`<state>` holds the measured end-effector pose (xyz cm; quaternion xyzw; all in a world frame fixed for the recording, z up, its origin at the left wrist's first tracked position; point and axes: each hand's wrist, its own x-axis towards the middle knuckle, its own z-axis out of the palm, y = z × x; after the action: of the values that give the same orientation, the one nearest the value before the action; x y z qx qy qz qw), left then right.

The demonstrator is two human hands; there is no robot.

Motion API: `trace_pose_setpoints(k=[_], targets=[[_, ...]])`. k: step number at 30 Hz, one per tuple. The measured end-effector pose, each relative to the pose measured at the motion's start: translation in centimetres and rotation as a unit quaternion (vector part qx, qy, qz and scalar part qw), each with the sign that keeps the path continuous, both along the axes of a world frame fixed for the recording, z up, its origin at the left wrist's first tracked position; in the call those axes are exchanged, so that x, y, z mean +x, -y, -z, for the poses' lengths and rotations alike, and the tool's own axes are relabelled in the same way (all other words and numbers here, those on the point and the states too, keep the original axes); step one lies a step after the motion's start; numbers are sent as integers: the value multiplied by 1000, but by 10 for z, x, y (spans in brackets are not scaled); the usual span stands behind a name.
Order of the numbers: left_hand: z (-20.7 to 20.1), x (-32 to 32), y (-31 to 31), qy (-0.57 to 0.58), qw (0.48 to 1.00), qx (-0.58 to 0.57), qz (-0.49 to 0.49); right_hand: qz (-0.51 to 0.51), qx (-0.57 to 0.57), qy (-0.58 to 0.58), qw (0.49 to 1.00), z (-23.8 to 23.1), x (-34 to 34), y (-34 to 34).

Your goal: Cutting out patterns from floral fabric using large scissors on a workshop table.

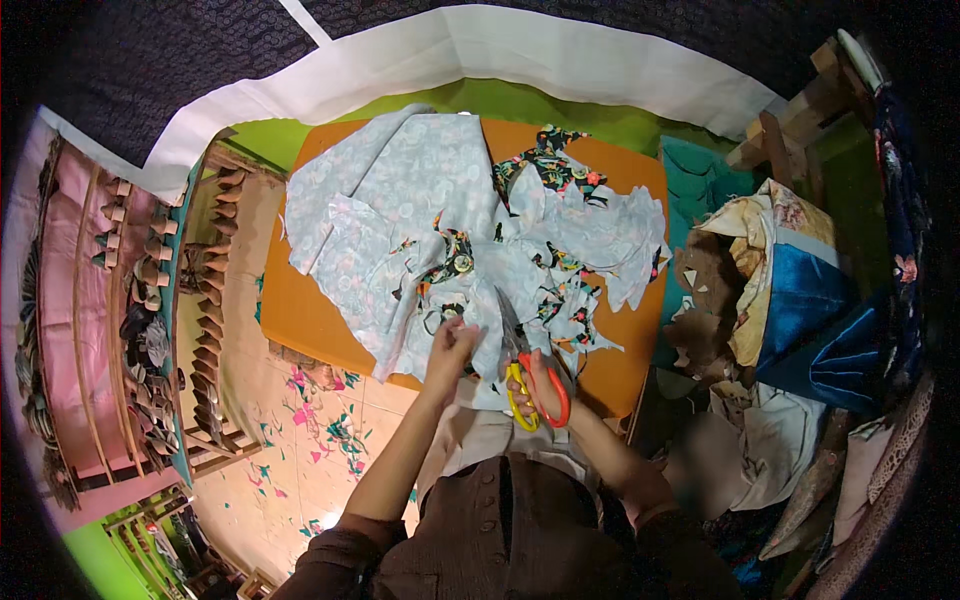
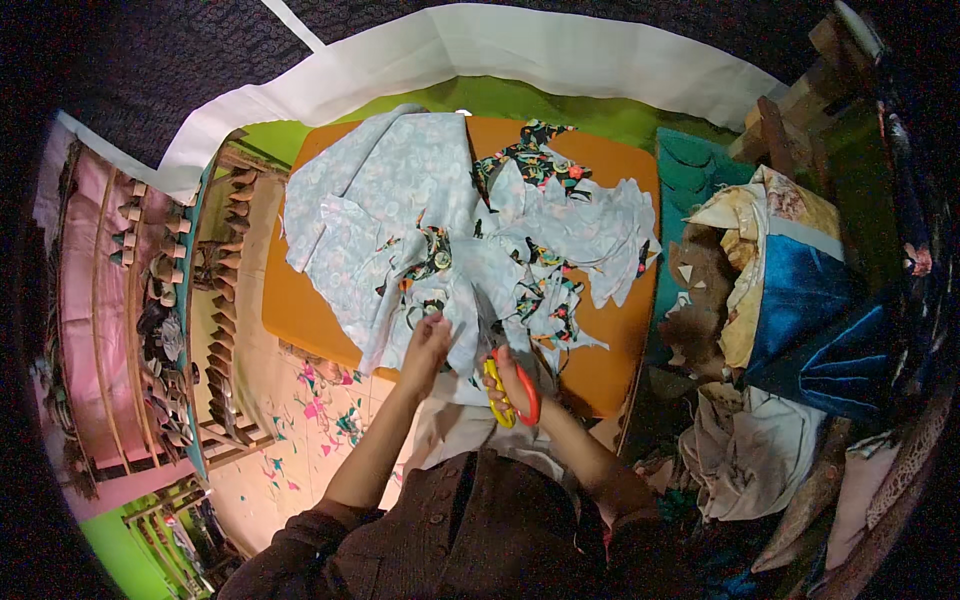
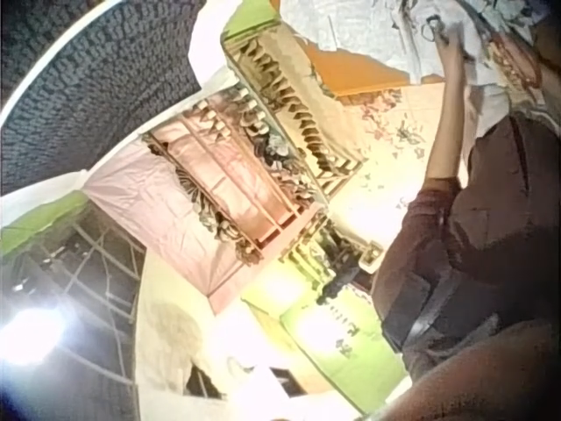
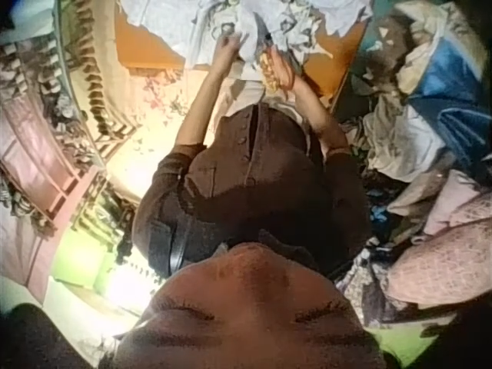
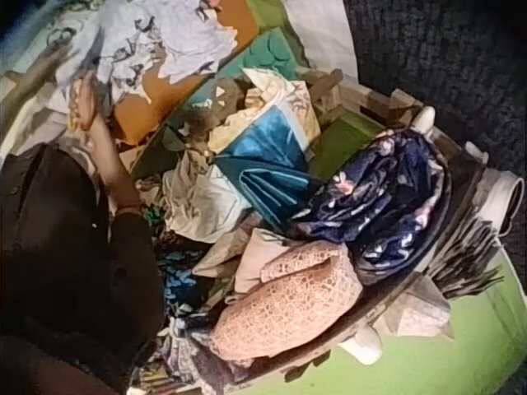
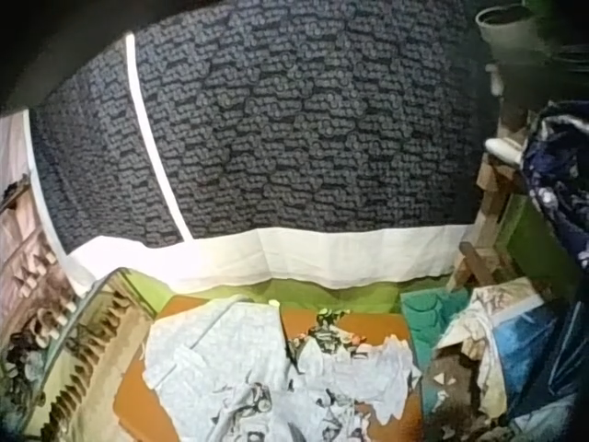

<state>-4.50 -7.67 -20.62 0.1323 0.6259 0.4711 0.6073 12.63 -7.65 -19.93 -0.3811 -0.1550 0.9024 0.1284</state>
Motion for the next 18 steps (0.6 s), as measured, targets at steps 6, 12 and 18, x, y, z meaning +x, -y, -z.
trace_pose_setpoints(k=[6,12,18], targets=[[-2,2,-23,-32,999,33,25,-5,14,-9,1000,-9,9,-8],[-2,13,-24,-45,999,-5,-11,-4,8,-16,1000,-8,9,-8],[-6,19,-22,-100,994,-36,23,-19,-4,-26,999,-2,5,-6]])
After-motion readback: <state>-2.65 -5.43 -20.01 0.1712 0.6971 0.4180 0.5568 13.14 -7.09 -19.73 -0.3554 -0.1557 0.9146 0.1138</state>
